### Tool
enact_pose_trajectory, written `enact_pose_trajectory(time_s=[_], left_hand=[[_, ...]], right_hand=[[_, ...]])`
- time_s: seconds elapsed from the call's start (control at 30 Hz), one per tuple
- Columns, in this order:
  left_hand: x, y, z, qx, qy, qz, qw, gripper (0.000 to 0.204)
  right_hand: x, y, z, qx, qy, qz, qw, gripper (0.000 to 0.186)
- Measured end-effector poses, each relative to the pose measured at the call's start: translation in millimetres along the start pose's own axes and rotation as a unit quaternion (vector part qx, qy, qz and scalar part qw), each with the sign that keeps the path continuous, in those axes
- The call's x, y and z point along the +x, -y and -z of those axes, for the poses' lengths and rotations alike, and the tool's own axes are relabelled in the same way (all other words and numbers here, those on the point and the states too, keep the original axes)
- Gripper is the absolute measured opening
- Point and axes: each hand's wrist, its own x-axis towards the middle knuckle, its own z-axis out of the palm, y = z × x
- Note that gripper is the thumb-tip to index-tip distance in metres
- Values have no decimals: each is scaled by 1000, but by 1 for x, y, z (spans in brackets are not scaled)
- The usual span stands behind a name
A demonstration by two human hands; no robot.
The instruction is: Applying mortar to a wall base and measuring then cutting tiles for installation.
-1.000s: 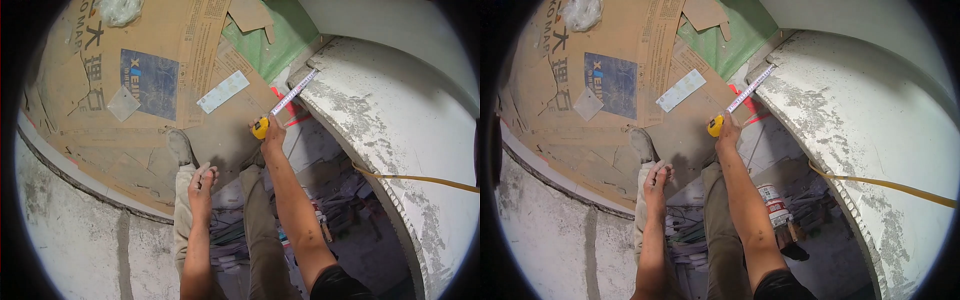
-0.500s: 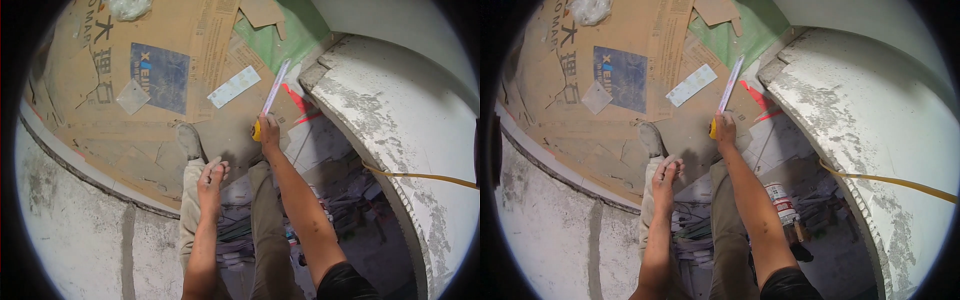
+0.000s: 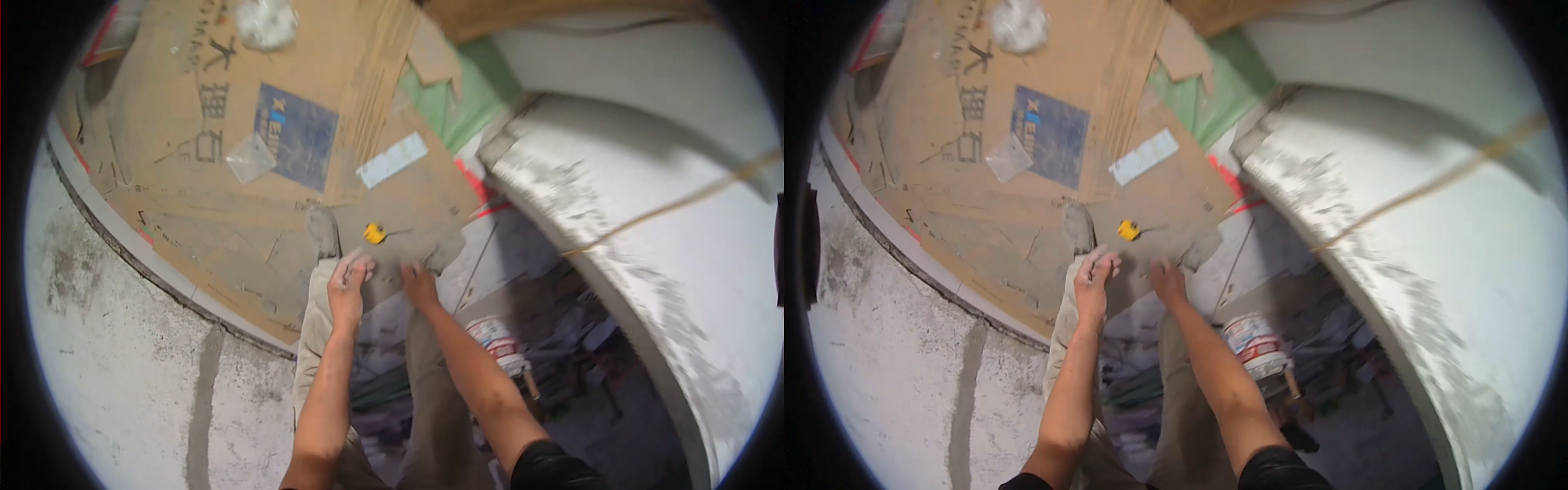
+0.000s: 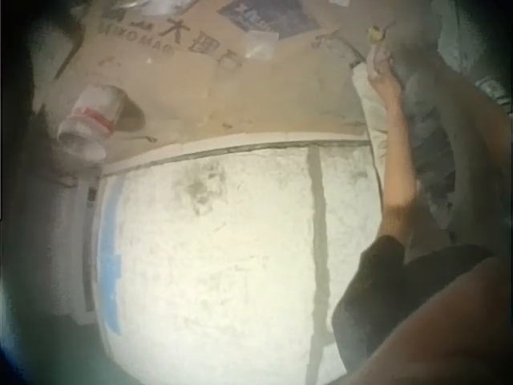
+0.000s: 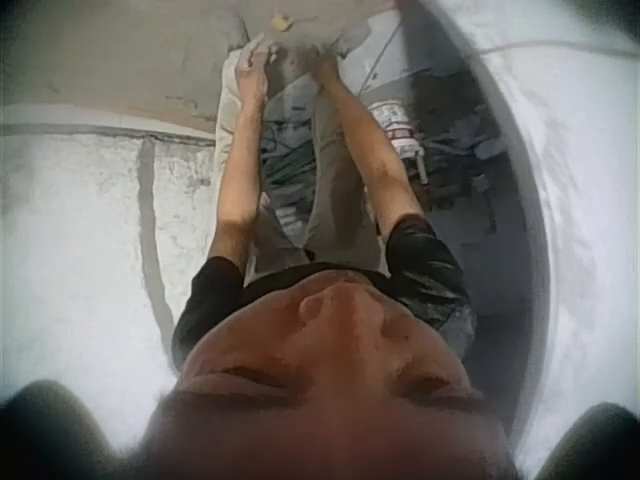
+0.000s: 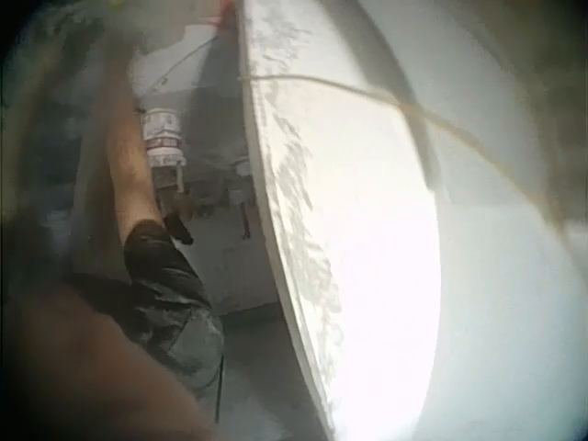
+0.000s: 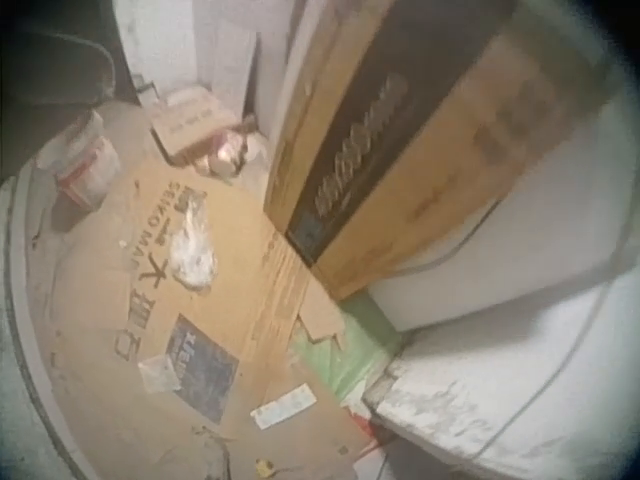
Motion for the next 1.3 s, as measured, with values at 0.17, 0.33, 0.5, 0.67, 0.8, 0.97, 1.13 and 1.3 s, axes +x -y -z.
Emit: enact_pose_trajectory(time_s=[0.17,0.33,0.5,0.67,0.8,0.97,1.13,1.3], left_hand=[[-83,18,38,593,302,69,743,44],[-175,-89,60,693,440,-107,561,34],[-230,-300,59,493,264,-39,828,42],[-283,-434,41,408,156,-119,892,7],[-347,-468,12,392,118,-140,902,9],[-435,-378,-41,452,174,-72,872,23],[-502,-179,-111,746,422,-128,499,41],[-549,-107,-219,682,460,-7,569,52]], right_hand=[[-216,-8,146,213,203,-110,949,47],[-432,-47,232,-239,7,44,970,32],[-562,-66,219,-338,38,-74,937,32],[-670,-19,181,292,-298,-280,865,61],[-740,-17,112,403,-376,-264,792,49],[-777,-78,-68,783,-391,-119,468,32],[-815,-88,-211,761,-512,-311,250,14],[-878,-61,-226,820,-483,-223,211,17]])
